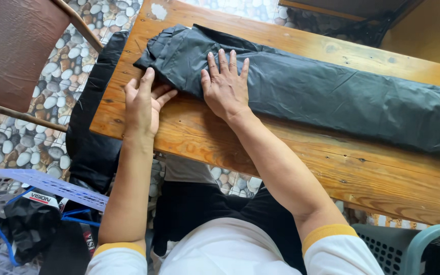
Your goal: The person unfolds a black garment on a wooden table, brushes it with a feather duster, and then folds it into a compact rectangular shape. The person handles the garment and the duster throughout the process.
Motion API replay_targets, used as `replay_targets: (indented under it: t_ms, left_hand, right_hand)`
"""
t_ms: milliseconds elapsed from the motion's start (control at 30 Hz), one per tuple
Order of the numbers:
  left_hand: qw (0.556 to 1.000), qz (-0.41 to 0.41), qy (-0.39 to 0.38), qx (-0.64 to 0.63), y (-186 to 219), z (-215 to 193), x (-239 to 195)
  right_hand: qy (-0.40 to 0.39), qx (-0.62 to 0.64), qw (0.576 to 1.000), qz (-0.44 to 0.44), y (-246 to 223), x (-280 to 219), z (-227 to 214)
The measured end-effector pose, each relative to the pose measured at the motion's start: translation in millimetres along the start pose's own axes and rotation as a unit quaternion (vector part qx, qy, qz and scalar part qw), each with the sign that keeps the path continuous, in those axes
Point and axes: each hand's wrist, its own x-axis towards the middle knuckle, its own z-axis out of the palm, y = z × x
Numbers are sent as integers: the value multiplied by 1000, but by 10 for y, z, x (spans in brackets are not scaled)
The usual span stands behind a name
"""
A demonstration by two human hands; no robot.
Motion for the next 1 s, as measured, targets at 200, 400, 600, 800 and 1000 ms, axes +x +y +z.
replay_targets:
  t_ms: [200,400,600,800,1000]
  left_hand:
    - [999,12,-40,-9,-141,162,40]
    - [980,136,-54,134,-412,253,166]
    - [947,197,-30,251,-676,303,380]
    - [903,255,0,347,-787,176,497]
    - [880,329,-30,341,-796,210,455]
  right_hand:
    - [0,35,999,-2,-3,-40,-57]
    - [19,49,999,-12,9,-61,-45]
    - [15,40,999,-10,11,-57,-37]
    - [12,34,999,-7,19,-20,-2]
    - [-1,23,1000,-3,22,-16,-42]
